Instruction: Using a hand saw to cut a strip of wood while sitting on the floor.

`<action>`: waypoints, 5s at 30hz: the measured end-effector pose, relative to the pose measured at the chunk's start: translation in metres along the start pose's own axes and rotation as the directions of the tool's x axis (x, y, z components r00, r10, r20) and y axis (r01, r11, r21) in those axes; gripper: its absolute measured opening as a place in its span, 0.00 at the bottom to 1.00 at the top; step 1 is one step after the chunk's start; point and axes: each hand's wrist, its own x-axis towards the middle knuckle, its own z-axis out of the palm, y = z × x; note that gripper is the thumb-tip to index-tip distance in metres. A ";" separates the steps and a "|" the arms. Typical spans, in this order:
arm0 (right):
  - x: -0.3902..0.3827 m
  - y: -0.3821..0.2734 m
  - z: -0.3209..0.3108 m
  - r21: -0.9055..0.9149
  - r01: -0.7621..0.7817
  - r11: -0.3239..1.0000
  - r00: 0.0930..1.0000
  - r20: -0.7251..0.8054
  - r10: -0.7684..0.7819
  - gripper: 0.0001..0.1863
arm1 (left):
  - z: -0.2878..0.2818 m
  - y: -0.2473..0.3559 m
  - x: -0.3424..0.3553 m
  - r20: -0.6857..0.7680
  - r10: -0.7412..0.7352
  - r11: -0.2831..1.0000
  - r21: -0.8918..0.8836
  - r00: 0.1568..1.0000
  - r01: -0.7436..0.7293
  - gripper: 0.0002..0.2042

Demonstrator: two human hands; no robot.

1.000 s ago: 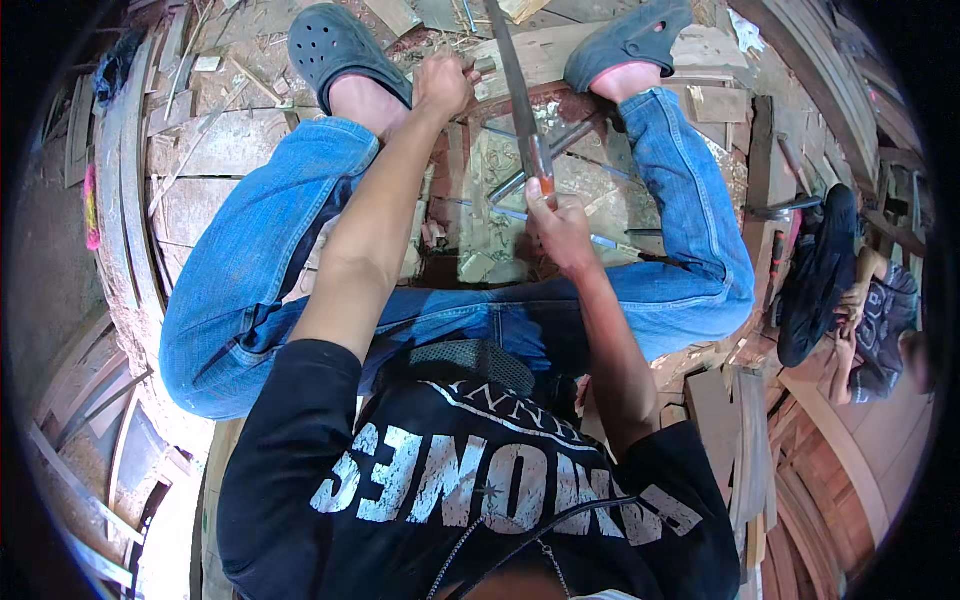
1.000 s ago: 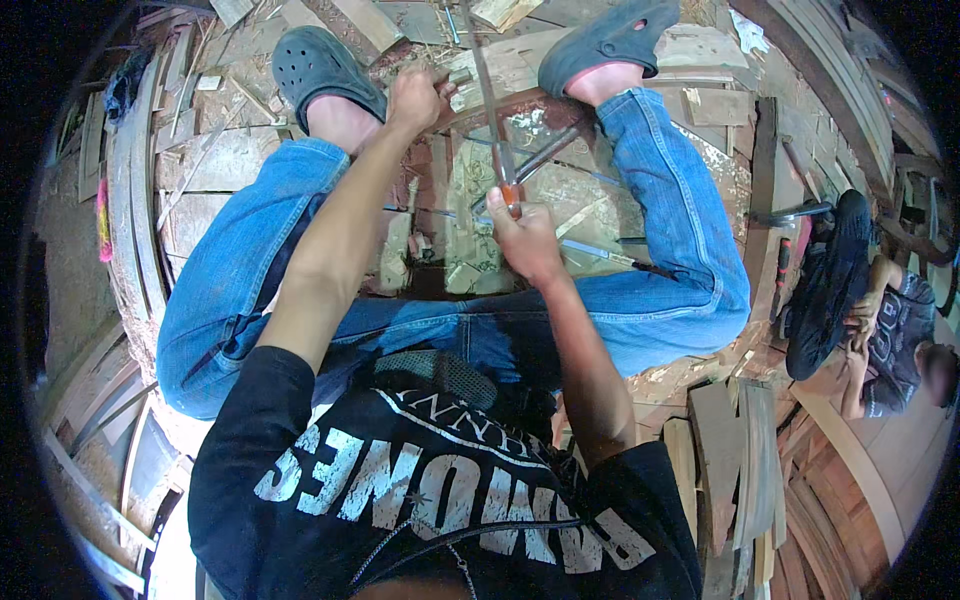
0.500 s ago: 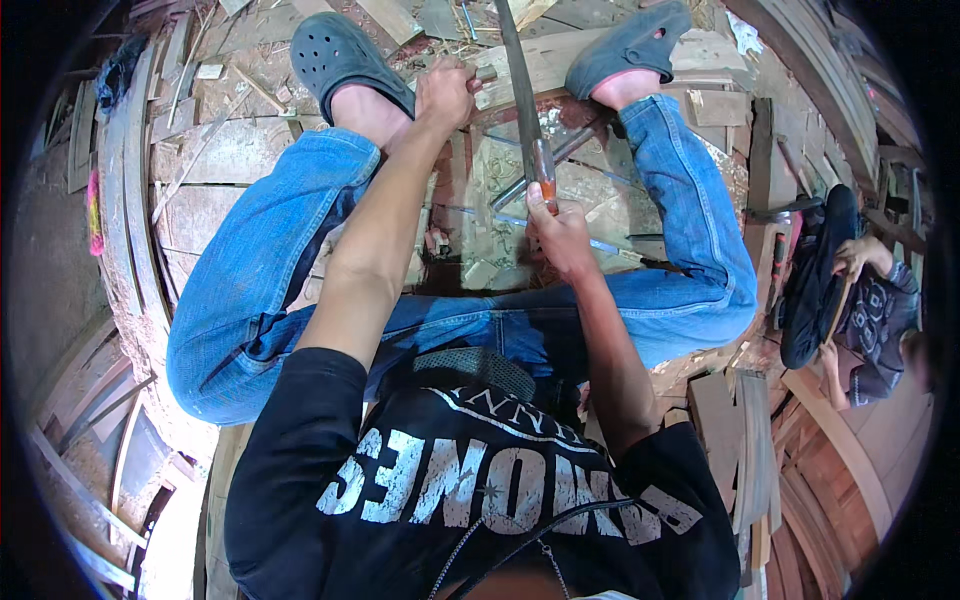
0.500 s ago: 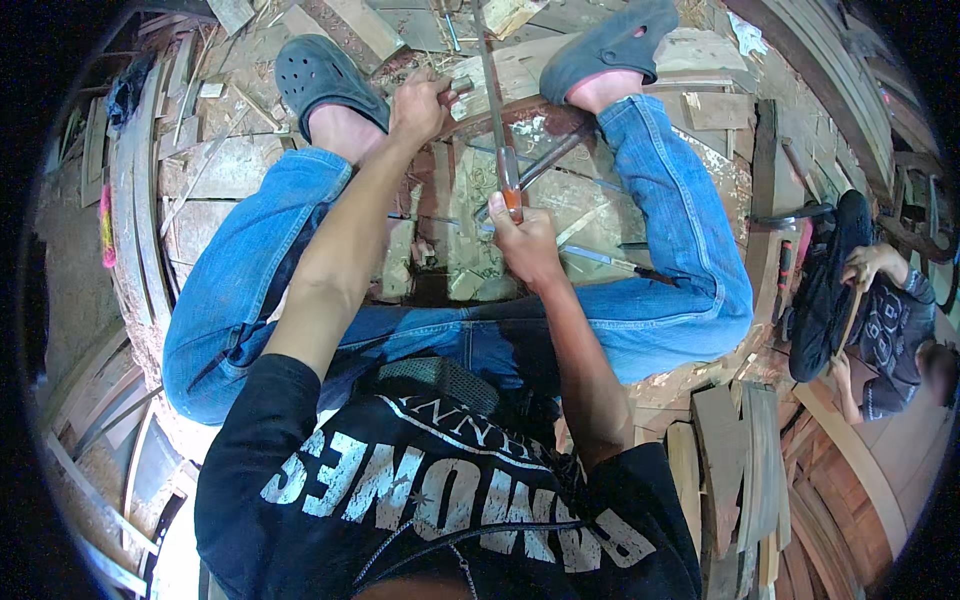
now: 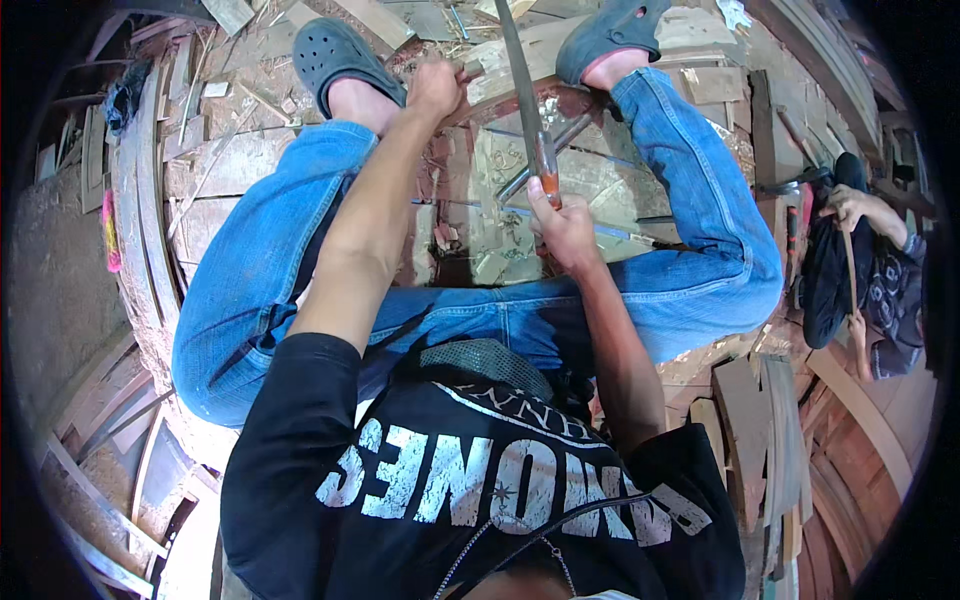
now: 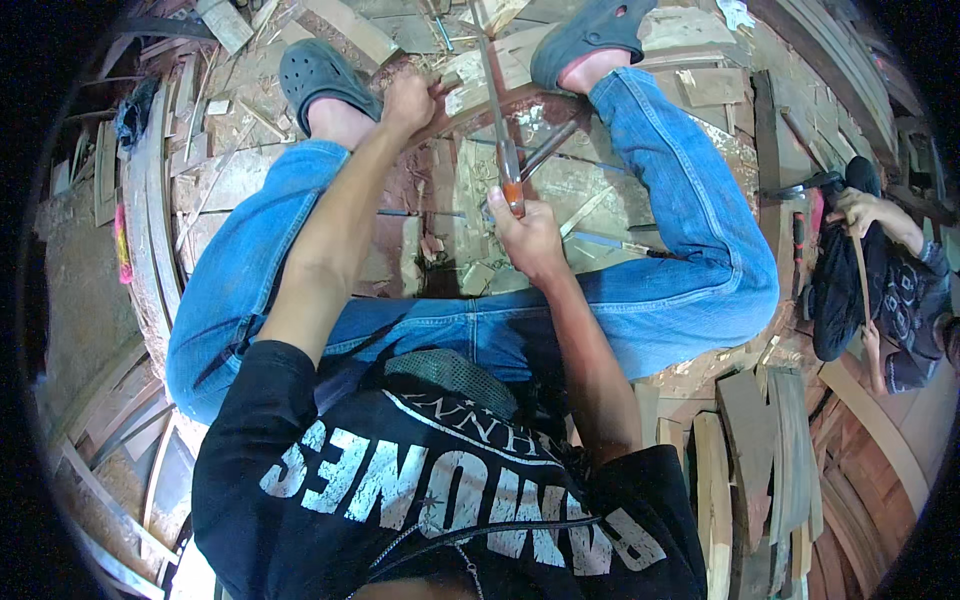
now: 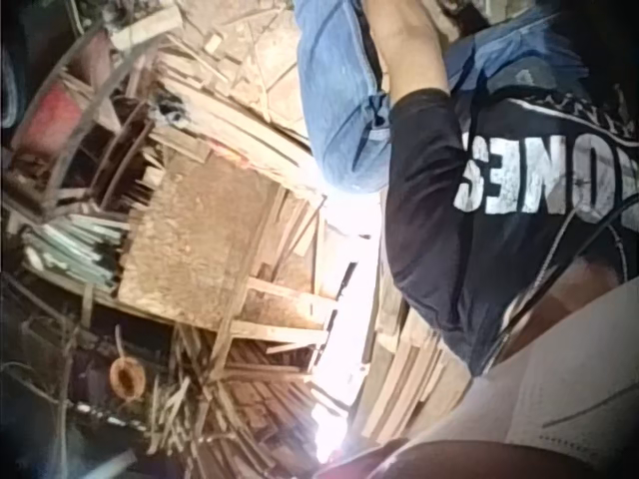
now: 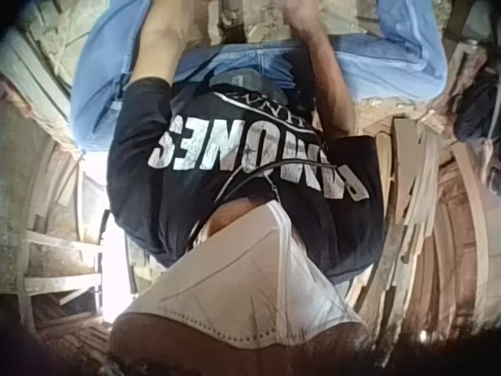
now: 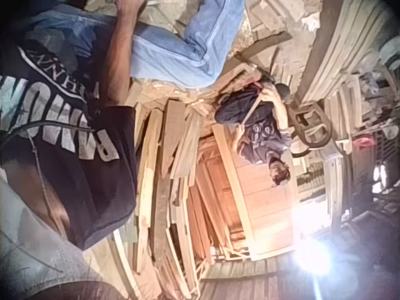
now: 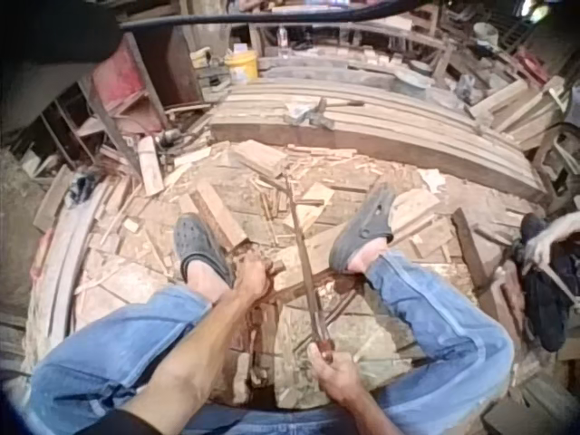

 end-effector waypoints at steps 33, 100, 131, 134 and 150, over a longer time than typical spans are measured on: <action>-0.046 -0.074 0.080 0.323 0.248 0.913 0.964 0.008 -0.265 0.17 | 0.015 -0.034 0.011 -0.133 0.178 0.984 0.033 0.975 -0.175 0.17; -0.060 -0.047 0.076 0.268 0.090 0.959 0.994 0.032 -0.102 0.34 | 0.005 0.011 -0.002 0.258 -0.258 0.610 -0.704 0.931 0.364 0.10; -0.052 -0.050 0.065 0.043 0.194 0.980 0.977 -0.098 -0.189 0.26 | 0.010 -0.006 -0.014 0.088 -0.099 0.914 -0.385 0.991 0.126 0.10; -0.054 -0.054 0.068 0.066 0.191 0.979 0.980 -0.065 -0.187 0.26 | 0.009 -0.023 -0.012 0.064 -0.063 0.933 -0.350 0.996 0.082 0.10; -0.049 -0.044 0.070 0.134 0.236 0.962 0.968 -0.119 -0.221 0.26 | 0.003 -0.001 -0.013 0.064 0.071 0.981 -0.187 0.995 -0.058 0.07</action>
